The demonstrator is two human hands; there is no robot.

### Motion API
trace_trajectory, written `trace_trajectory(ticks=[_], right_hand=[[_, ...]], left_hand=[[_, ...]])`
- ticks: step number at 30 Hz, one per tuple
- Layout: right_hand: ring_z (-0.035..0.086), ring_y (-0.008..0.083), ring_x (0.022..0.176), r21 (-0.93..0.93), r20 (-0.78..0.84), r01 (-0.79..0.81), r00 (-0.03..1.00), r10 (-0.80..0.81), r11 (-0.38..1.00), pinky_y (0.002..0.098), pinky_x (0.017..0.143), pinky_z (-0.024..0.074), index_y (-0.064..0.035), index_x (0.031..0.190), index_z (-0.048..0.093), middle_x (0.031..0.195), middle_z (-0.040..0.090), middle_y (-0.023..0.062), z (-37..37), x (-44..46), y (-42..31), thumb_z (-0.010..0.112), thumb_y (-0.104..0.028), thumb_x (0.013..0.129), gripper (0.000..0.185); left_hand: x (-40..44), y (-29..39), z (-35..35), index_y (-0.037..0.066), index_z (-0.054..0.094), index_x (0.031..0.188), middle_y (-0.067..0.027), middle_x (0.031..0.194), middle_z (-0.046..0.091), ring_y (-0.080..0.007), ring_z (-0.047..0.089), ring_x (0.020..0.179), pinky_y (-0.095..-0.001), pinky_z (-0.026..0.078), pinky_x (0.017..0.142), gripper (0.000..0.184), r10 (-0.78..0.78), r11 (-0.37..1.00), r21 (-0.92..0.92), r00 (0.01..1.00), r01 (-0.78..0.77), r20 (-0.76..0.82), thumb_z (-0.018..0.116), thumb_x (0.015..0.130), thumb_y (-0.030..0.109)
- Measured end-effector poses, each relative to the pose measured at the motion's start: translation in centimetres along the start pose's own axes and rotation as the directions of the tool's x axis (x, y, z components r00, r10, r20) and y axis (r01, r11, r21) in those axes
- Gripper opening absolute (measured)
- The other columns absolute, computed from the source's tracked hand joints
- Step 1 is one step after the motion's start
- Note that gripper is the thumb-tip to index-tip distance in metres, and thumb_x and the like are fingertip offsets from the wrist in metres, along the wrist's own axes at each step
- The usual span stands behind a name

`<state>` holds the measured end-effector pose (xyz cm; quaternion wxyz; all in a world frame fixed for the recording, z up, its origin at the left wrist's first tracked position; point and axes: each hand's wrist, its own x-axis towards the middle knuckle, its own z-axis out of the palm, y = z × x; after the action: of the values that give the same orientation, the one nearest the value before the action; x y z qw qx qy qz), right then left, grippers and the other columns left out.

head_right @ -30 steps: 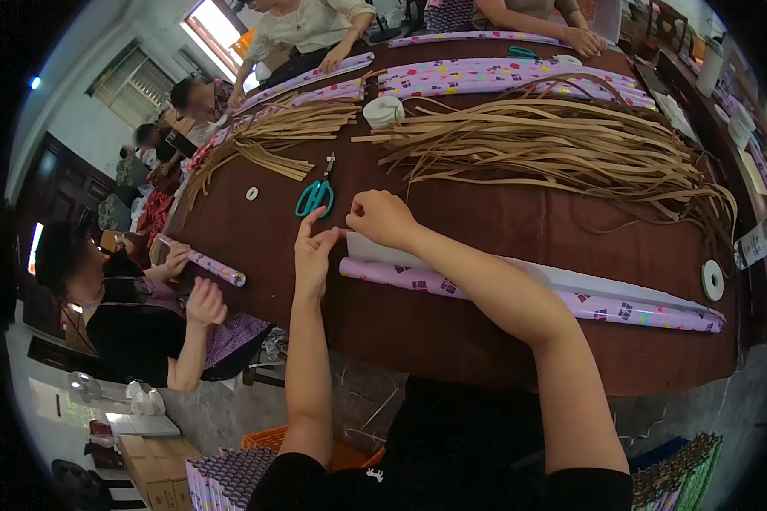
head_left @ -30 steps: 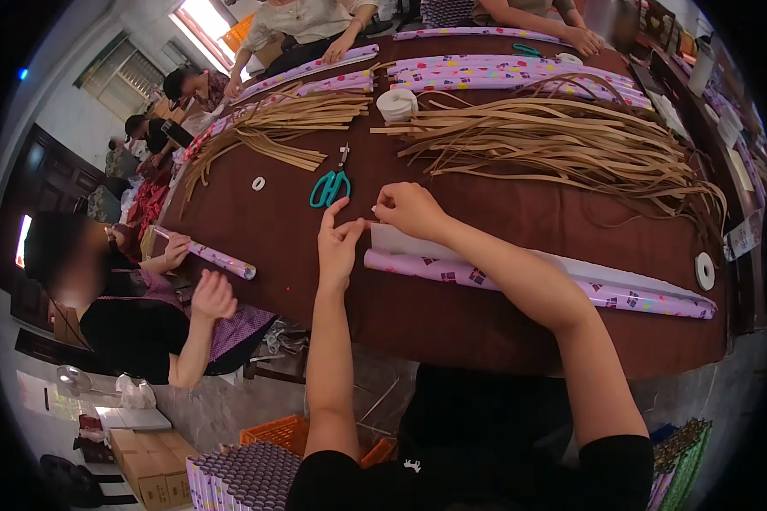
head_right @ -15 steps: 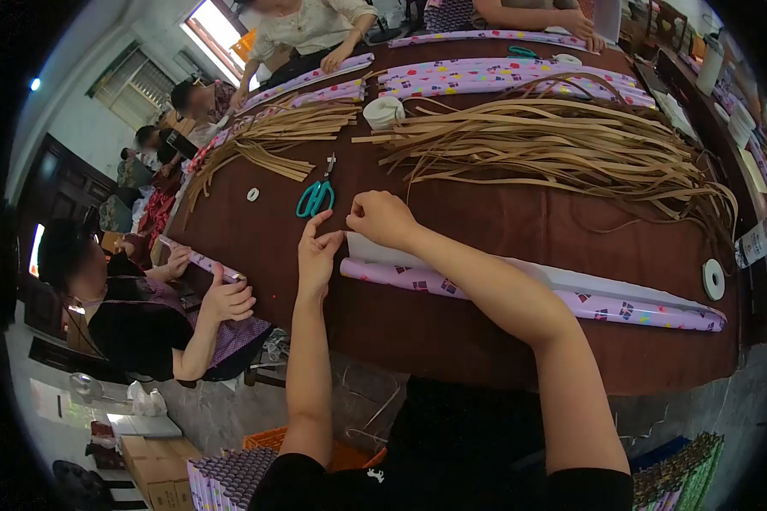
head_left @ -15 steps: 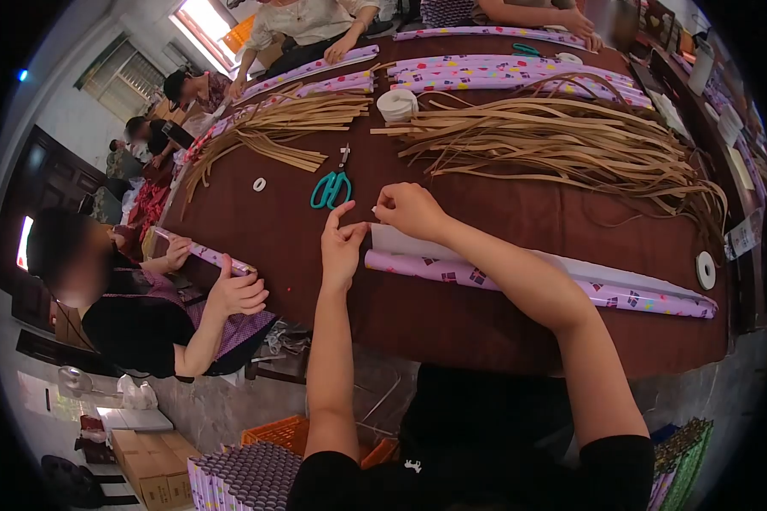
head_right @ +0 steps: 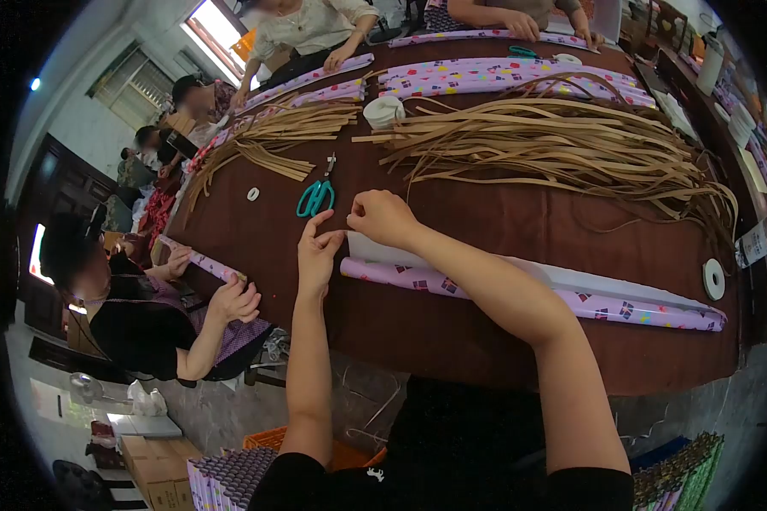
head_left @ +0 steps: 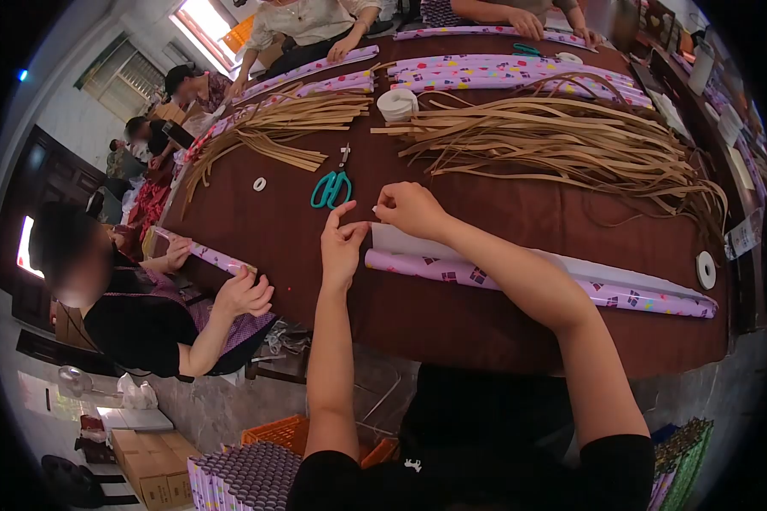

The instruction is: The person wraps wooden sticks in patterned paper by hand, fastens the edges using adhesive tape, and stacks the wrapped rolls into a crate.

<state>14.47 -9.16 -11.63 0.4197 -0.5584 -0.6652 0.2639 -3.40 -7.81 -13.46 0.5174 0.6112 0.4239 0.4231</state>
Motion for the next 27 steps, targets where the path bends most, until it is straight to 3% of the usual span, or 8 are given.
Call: trace_trajectory(ticks=[2, 4, 7, 8, 10, 23, 25, 27], right_hand=[[0.067, 0.0254, 0.069, 0.000, 0.001, -0.006, 1.000, 0.006, 1.000, 0.0358, 0.066, 0.0518, 0.0012, 0.082, 0.067, 0.075, 0.069, 0.0138, 0.0, 0.0, 0.0, 0.064, -0.021, 0.080, 0.023], [0.067, 0.0256, 0.069, 0.010, 0.011, -0.017, 1.000, 0.017, 1.000, 0.0359, 0.066, 0.0518, 0.0011, 0.082, 0.067, 0.075, 0.069, 0.0139, -0.1, 0.0, -0.1, 0.064, -0.021, 0.080, 0.023], [0.067, 0.0256, 0.069, 0.003, 0.007, -0.011, 1.000, 0.011, 1.000, 0.0358, 0.066, 0.0519, 0.0012, 0.082, 0.067, 0.076, 0.069, 0.0139, -0.1, 0.0, 0.0, 0.064, -0.021, 0.080, 0.023], [0.067, 0.0256, 0.069, 0.003, 0.007, -0.011, 1.000, 0.011, 1.000, 0.0358, 0.066, 0.0519, 0.0012, 0.082, 0.067, 0.076, 0.069, 0.0139, -0.1, 0.0, 0.0, 0.064, -0.021, 0.080, 0.023], [0.067, 0.0255, 0.069, 0.004, 0.002, -0.004, 1.000, 0.004, 1.000, 0.0356, 0.066, 0.0520, 0.0015, 0.082, 0.067, 0.075, 0.069, 0.0140, -0.1, 0.0, 0.0, 0.064, -0.021, 0.080, 0.023], [0.067, 0.0247, 0.068, 0.019, 0.014, -0.004, 1.000, 0.004, 1.000, 0.0349, 0.065, 0.0518, 0.0015, 0.082, 0.066, 0.073, 0.068, 0.0138, 0.0, 0.1, 0.1, 0.064, -0.020, 0.079, 0.021], [0.067, 0.0244, 0.068, 0.005, 0.013, 0.028, 1.000, -0.028, 1.000, 0.0347, 0.066, 0.0517, 0.0013, 0.081, 0.066, 0.072, 0.068, 0.0134, 0.0, 0.0, 0.1, 0.064, -0.020, 0.079, 0.021], [0.067, 0.0242, 0.068, 0.008, 0.009, 0.034, 0.999, -0.034, 0.999, 0.0347, 0.065, 0.0516, 0.0013, 0.081, 0.066, 0.072, 0.068, 0.0133, 0.2, 0.1, 0.3, 0.065, -0.020, 0.079, 0.021]], left_hand=[[0.0, -0.1, -0.1, 0.003, 0.046, 0.131, -0.0064, 0.087, 0.070, -0.0061, 0.060, 0.078, -0.0201, 0.045, 0.070, 0.043, -0.001, 1.000, -0.021, 1.000, 0.001, 0.004, 0.060, 0.090, -0.001], [0.0, -0.3, -0.3, 0.004, 0.046, 0.132, -0.0087, 0.094, 0.071, -0.0087, 0.062, 0.087, -0.0230, 0.045, 0.081, 0.043, -0.010, 1.000, 0.017, 1.000, 0.010, 0.029, 0.059, 0.092, 0.001], [0.1, -0.2, 0.0, 0.003, 0.047, 0.131, -0.0065, 0.088, 0.070, -0.0061, 0.059, 0.077, -0.0199, 0.045, 0.070, 0.043, 0.021, 0.998, -0.062, 1.000, -0.022, -0.009, 0.061, 0.090, 0.000], [0.1, -0.1, 0.0, 0.003, 0.047, 0.131, -0.0065, 0.088, 0.070, -0.0061, 0.059, 0.077, -0.0199, 0.045, 0.070, 0.043, 0.021, 0.998, -0.063, 1.000, -0.022, -0.009, 0.061, 0.090, 0.000], [0.0, 0.0, -0.1, 0.003, 0.046, 0.132, -0.0087, 0.094, 0.070, -0.0091, 0.062, 0.087, -0.0228, 0.046, 0.082, 0.042, -0.025, 0.999, 0.022, 1.000, 0.025, 0.007, 0.059, 0.091, 0.000], [0.1, -0.2, 0.3, 0.002, 0.047, 0.130, -0.0043, 0.089, 0.069, -0.0075, 0.061, 0.084, -0.0211, 0.045, 0.080, 0.044, -0.005, 0.999, -0.035, 1.000, 0.005, 0.000, 0.060, 0.088, -0.003], [0.1, -0.6, 0.5, 0.005, 0.050, 0.127, -0.0041, 0.084, 0.069, -0.0077, 0.060, 0.076, -0.0221, 0.046, 0.071, 0.044, 0.163, 0.973, 0.167, 0.987, -0.162, 0.007, 0.061, 0.085, -0.003], [-0.2, 0.3, 0.9, 0.004, 0.049, 0.127, -0.0028, 0.085, 0.068, -0.0076, 0.059, 0.080, -0.0231, 0.046, 0.075, 0.042, 0.208, 0.940, 0.275, 0.978, -0.201, 0.003, 0.059, 0.087, -0.003]])
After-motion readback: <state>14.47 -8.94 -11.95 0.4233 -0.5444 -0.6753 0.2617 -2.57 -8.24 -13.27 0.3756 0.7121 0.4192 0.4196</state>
